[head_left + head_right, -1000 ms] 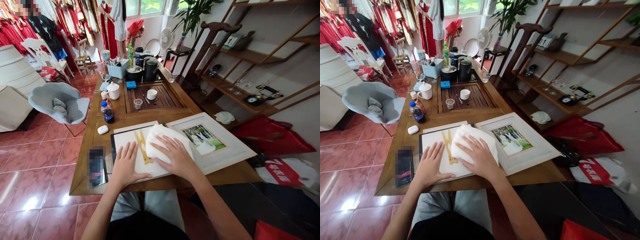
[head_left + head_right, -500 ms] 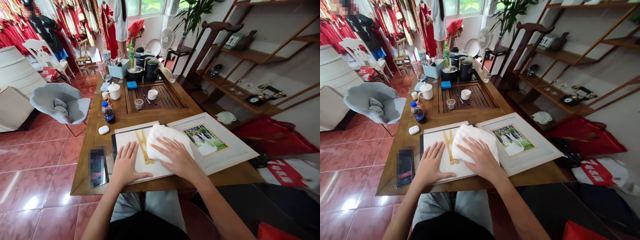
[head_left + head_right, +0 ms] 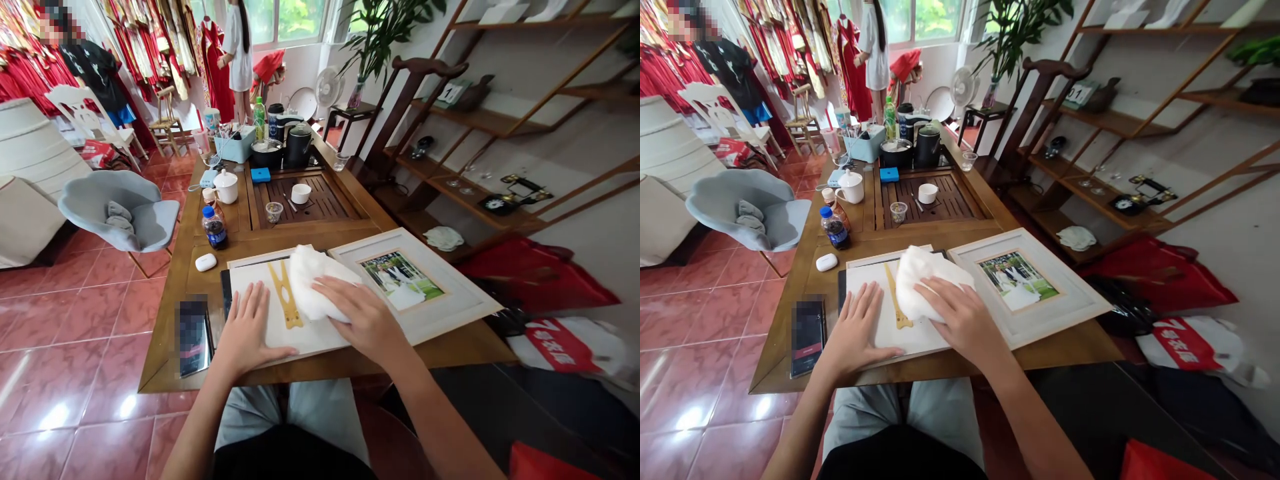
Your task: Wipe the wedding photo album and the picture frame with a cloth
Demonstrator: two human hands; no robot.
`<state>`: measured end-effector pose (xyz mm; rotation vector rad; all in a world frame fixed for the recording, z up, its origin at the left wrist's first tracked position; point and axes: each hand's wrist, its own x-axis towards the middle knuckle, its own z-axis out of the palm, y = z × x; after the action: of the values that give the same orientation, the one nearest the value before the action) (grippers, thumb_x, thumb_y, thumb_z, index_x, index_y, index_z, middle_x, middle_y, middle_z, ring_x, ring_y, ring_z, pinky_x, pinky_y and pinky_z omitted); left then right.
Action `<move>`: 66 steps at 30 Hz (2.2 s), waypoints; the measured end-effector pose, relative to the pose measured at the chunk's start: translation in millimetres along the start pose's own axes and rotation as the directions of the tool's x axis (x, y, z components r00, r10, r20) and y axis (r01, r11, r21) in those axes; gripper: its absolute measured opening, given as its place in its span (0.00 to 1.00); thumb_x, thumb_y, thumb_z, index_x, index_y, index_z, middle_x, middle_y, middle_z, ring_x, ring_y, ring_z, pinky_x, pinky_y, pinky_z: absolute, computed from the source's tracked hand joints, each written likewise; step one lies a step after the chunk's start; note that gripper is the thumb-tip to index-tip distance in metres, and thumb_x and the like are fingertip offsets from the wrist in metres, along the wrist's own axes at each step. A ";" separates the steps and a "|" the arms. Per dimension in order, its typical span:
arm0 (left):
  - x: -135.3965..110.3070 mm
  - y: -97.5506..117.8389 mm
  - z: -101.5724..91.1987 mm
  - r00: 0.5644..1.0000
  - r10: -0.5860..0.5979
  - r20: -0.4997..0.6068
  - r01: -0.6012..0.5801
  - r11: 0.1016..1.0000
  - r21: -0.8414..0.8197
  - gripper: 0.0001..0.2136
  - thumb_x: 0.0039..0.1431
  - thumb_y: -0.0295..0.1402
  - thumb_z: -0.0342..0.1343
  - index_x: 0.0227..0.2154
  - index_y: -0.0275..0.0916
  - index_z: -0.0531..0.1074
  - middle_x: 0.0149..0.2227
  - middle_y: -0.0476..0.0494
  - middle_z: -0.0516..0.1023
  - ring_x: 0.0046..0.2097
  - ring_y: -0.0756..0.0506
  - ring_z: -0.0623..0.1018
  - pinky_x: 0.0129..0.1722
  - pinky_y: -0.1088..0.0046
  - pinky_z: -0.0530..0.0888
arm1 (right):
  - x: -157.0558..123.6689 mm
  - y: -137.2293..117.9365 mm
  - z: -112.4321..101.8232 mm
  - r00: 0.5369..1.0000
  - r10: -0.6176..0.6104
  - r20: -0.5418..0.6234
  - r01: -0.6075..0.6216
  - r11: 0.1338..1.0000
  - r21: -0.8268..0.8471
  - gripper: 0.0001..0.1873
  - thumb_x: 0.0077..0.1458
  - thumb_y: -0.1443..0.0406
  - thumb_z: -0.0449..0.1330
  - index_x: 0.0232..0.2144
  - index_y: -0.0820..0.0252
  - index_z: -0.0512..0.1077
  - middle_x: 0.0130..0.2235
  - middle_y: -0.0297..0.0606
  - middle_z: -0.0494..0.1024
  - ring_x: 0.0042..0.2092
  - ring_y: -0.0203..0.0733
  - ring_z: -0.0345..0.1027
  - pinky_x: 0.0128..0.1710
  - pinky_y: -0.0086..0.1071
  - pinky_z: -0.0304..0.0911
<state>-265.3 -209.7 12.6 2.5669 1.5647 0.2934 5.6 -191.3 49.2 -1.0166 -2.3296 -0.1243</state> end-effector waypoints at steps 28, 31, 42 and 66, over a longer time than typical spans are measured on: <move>-1.5 6.3 13.0 0.988 -0.117 -0.096 0.119 0.993 0.019 0.26 0.72 0.32 0.38 0.71 0.37 0.56 0.73 0.37 0.58 0.74 0.37 0.58 0.72 0.47 0.56 | -30.0 -27.4 19.4 0.939 -0.115 0.325 0.081 0.990 0.115 0.30 0.62 0.64 0.56 0.66 0.49 0.65 0.70 0.42 0.62 0.70 0.56 0.55 0.65 0.60 0.49; -1.0 6.0 13.0 0.989 -0.115 -0.097 0.116 0.993 0.012 0.27 0.72 0.32 0.39 0.71 0.37 0.55 0.73 0.36 0.57 0.74 0.37 0.57 0.72 0.46 0.55 | -48.1 -36.1 15.6 0.937 -0.133 0.323 0.098 0.988 0.123 0.32 0.60 0.63 0.58 0.67 0.47 0.64 0.71 0.42 0.61 0.70 0.58 0.55 0.66 0.61 0.48; -6.9 -3.5 10.6 0.948 -0.252 -0.195 0.184 0.933 -0.311 0.23 0.74 0.35 0.41 0.68 0.41 0.59 0.75 0.34 0.50 0.76 0.36 0.47 0.71 0.42 0.55 | 7.8 -20.8 10.4 0.985 0.144 0.094 -0.164 0.951 0.262 0.28 0.68 0.63 0.48 0.69 0.52 0.60 0.67 0.42 0.68 0.67 0.49 0.62 0.64 0.46 0.61; -2.8 -6.9 12.9 0.857 -0.476 -0.195 0.242 0.708 -0.664 0.30 0.75 0.48 0.31 0.74 0.41 0.41 0.76 0.37 0.48 0.75 0.42 0.51 0.73 0.56 0.55 | 32.6 -39.5 38.2 0.822 -0.338 0.458 0.228 0.933 0.280 0.32 0.65 0.59 0.58 0.69 0.45 0.59 0.72 0.41 0.57 0.73 0.56 0.48 0.68 0.69 0.38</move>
<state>-269.7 -209.1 -1.6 1.7059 1.6689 1.0762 -57.6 -186.6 41.4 -0.6323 -2.8835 0.3107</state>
